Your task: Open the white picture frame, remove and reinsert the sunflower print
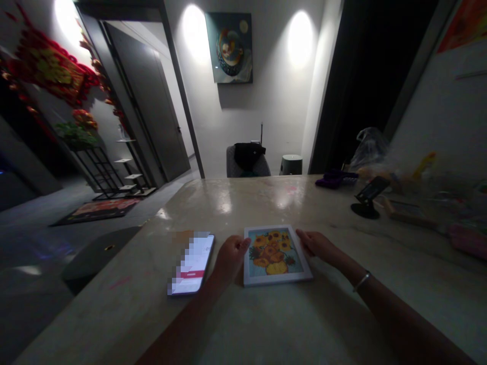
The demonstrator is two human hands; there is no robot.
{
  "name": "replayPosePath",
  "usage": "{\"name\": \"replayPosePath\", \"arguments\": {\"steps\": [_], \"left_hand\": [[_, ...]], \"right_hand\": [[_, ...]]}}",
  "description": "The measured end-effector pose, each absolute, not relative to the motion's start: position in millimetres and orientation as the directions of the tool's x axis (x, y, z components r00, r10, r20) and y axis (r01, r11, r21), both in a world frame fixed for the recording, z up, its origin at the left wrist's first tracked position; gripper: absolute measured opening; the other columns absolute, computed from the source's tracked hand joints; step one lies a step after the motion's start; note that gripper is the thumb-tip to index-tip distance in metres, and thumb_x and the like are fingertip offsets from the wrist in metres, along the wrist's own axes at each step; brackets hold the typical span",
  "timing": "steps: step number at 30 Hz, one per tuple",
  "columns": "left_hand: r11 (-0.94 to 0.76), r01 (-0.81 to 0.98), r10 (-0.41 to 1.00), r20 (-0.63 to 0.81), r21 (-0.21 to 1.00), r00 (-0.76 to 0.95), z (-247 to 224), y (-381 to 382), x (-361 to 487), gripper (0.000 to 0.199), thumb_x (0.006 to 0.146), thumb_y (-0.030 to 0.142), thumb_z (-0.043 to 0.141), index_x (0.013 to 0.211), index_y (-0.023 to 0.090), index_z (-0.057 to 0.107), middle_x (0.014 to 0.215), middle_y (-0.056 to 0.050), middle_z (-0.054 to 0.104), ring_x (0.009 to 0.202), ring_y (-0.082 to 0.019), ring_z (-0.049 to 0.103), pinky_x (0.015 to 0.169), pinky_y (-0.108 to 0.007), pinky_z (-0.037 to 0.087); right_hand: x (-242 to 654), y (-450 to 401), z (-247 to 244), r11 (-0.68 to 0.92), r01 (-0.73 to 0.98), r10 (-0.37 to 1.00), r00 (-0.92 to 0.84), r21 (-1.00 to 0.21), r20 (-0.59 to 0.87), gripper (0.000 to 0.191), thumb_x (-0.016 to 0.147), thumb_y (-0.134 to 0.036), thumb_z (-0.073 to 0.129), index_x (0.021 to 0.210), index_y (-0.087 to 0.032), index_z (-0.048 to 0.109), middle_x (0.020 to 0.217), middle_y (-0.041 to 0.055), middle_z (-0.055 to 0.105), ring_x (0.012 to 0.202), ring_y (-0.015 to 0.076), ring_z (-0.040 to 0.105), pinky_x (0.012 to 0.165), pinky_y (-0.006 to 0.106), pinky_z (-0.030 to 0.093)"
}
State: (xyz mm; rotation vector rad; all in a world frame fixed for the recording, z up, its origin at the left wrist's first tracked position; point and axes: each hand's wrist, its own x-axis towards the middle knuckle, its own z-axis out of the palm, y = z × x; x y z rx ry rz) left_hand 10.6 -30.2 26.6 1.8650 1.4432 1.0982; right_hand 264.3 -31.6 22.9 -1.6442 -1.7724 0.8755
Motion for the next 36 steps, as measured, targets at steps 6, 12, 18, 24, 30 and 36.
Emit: {"name": "replayPosePath", "arguments": {"steps": [6, 12, 18, 24, 30, 36], "left_hand": [[-0.102, 0.146, 0.977, 0.072, 0.984, 0.199, 37.6, -34.3, 14.2, 0.061, 0.072, 0.068, 0.023, 0.04, 0.019, 0.041, 0.04, 0.003, 0.036, 0.041, -0.01, 0.035, 0.046, -0.024, 0.028], [-0.025, -0.078, 0.952, 0.048, 0.997, 0.302, 35.2, -33.3, 17.1, 0.063, 0.069, 0.072, 0.025, 0.041, 0.018, 0.039, 0.044, 0.003, 0.037, 0.04, -0.007, 0.034, 0.042, -0.023, 0.024], [0.044, -0.048, 0.949, -0.027, 0.998, 0.315, 17.3, -27.9, 16.4, 0.061, 0.066, 0.073, 0.031, 0.042, 0.018, 0.039, 0.039, 0.005, 0.036, 0.033, -0.006, 0.032, 0.038, -0.022, 0.021], [0.041, -0.039, 0.95, -0.027, 0.998, 0.312, 20.6, -31.2, 19.1, 0.06, 0.065, 0.073, 0.032, 0.042, 0.018, 0.038, 0.039, 0.005, 0.037, 0.034, -0.006, 0.033, 0.038, -0.022, 0.023], [0.001, -0.028, 0.975, 0.005, 1.0, 0.224, 17.4, -30.3, 16.6, 0.057, 0.07, 0.068, 0.03, 0.047, 0.017, 0.043, 0.041, 0.004, 0.039, 0.037, -0.007, 0.036, 0.042, -0.022, 0.029], [-0.106, 0.278, 0.994, 0.107, 0.955, 0.009, 7.5, -16.7, 8.1, 0.027, 0.074, 0.042, 0.046, 0.072, 0.017, 0.054, 0.068, -0.002, 0.058, 0.065, -0.015, 0.055, 0.057, -0.025, 0.041]], "right_hand": [[256.2, -42.5, 32.8, 0.127, 0.113, 0.923, -0.377, -0.985, 0.076, 0.059, 0.079, -0.063, 0.019, 0.049, -0.018, 0.041, 0.047, -0.0026, 0.04, 0.046, 0.0092, 0.037, 0.049, 0.023, 0.029], [253.3, -41.7, 28.3, 0.066, -0.09, 0.888, -0.449, -0.994, 0.1, 0.059, 0.076, -0.067, 0.018, 0.051, -0.019, 0.04, 0.05, -0.0036, 0.038, 0.047, 0.0097, 0.036, 0.051, 0.025, 0.029], [247.8, -34.6, 8.5, -0.033, -0.087, 0.891, -0.455, -0.996, 0.01, 0.057, 0.075, -0.068, 0.025, 0.051, -0.019, 0.039, 0.05, -0.0041, 0.037, 0.044, 0.0088, 0.035, 0.046, 0.023, 0.027], [248.8, -35.9, 6.4, -0.013, -0.062, 0.899, -0.438, -0.998, 0.016, 0.056, 0.074, -0.068, 0.027, 0.051, -0.019, 0.039, 0.049, -0.0043, 0.037, 0.044, 0.0083, 0.035, 0.045, 0.022, 0.028], [247.5, -37.8, 10.2, 0.083, 0.099, 0.947, -0.319, -0.992, 0.047, 0.054, 0.078, -0.062, 0.025, 0.049, -0.018, 0.039, 0.046, -0.0042, 0.037, 0.041, 0.0081, 0.034, 0.044, 0.022, 0.028], [250.0, -25.0, 5.9, 0.144, 0.598, 0.985, -0.009, -0.788, 0.173, 0.03, 0.078, -0.04, 0.041, 0.06, -0.017, 0.05, 0.056, -0.0012, 0.05, 0.053, 0.0115, 0.044, 0.05, 0.023, 0.033]]}}
